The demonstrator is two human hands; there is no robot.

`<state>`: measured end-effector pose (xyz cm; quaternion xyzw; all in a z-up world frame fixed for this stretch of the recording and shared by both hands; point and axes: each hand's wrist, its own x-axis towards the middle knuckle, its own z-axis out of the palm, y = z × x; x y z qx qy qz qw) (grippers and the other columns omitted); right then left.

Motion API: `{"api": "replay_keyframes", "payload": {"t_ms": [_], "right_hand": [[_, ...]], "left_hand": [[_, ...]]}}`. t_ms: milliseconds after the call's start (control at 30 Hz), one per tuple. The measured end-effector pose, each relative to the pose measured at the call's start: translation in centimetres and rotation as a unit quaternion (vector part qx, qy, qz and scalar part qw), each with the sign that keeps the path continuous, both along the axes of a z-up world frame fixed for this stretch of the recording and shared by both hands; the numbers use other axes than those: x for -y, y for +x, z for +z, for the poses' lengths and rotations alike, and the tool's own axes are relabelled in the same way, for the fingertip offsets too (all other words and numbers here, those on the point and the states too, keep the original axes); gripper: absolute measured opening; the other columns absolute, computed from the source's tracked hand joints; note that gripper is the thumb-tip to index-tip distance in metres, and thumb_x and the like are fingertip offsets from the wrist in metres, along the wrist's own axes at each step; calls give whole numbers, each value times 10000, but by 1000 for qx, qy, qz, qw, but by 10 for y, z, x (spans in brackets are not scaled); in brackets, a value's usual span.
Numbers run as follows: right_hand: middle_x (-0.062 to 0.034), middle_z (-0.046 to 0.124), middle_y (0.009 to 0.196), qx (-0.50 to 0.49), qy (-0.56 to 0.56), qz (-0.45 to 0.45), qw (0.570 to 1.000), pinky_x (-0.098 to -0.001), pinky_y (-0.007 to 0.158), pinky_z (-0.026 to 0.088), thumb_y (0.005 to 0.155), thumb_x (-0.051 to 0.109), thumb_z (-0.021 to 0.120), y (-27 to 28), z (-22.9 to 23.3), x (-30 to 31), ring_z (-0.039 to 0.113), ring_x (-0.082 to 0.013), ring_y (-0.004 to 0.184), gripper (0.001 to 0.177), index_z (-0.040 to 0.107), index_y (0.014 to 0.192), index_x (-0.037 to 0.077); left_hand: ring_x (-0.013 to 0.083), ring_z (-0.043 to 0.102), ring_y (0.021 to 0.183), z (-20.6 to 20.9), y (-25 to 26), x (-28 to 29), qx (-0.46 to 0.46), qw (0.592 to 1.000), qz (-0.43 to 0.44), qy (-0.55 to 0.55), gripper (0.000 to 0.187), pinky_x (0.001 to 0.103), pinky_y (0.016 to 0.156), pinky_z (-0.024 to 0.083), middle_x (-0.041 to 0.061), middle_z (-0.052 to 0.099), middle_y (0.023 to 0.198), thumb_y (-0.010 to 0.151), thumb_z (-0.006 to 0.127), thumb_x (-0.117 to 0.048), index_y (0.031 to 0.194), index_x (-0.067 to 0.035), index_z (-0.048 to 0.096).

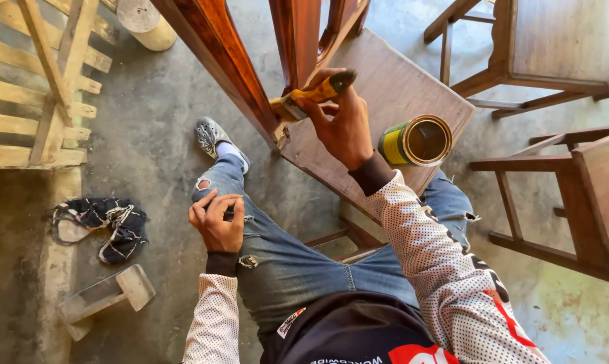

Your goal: Applying paint or varnish to a wooden chair using a paintbrush.

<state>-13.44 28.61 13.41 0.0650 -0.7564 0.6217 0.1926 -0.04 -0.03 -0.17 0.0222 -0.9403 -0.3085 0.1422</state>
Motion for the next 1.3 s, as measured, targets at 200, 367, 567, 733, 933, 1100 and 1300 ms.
{"api": "replay_keyframes", "payload": {"t_ms": [200,367,567,733,933,1100,1300], "right_hand": [[-67,787,951,-139,138,-66,979,-379,775,664,969,94,906,8,5,2,803,-307,825,191,734,1051,111],[-104,781,940,-95,110,5,989,-439,754,627,969,43,836,18,3,14,770,-376,832,121,736,1014,96],[-132,775,992,-144,145,-8,979,-425,794,619,1012,34,825,2,-26,-6,771,-384,882,111,717,1001,60],[-141,754,945,-108,95,-19,989,-415,780,631,990,-7,859,21,-3,-3,807,-380,900,229,657,889,31],[-148,747,976,-17,-82,-64,994,-301,760,625,1056,10,785,37,-14,10,762,-219,935,220,566,1046,23],[-201,768,1033,-16,-190,-103,976,-304,772,654,1061,13,766,44,-56,5,755,-162,898,244,526,1108,13],[-215,780,1030,25,-244,-113,963,-325,763,651,1043,-14,764,62,-52,23,736,-151,863,250,522,1095,20]], "left_hand": [[126,634,1261,2,1,-1,9,1000,-1,-3,137,414,1229,264,-202,782,972,963,772,-324,829,-296,763],[128,634,1268,-2,2,0,12,1000,-3,-4,129,426,1233,265,-201,783,976,957,779,-328,831,-302,767],[138,633,1256,2,0,-2,12,1000,-5,-1,113,437,1228,265,-186,785,975,959,775,-317,847,-299,772],[118,626,1265,1,1,-2,23,1000,2,4,126,438,1238,250,-202,783,971,958,772,-336,835,-308,766],[123,629,1274,0,-4,-3,23,1000,-5,4,136,441,1237,244,-194,788,974,956,779,-331,826,-295,762],[123,623,1283,4,0,-3,34,999,-2,3,150,444,1241,234,-197,787,972,971,776,-318,825,-291,763],[123,628,1285,5,-2,-4,44,999,-1,-7,148,417,1246,236,-190,793,966,957,780,-319,812,-295,762]]}}
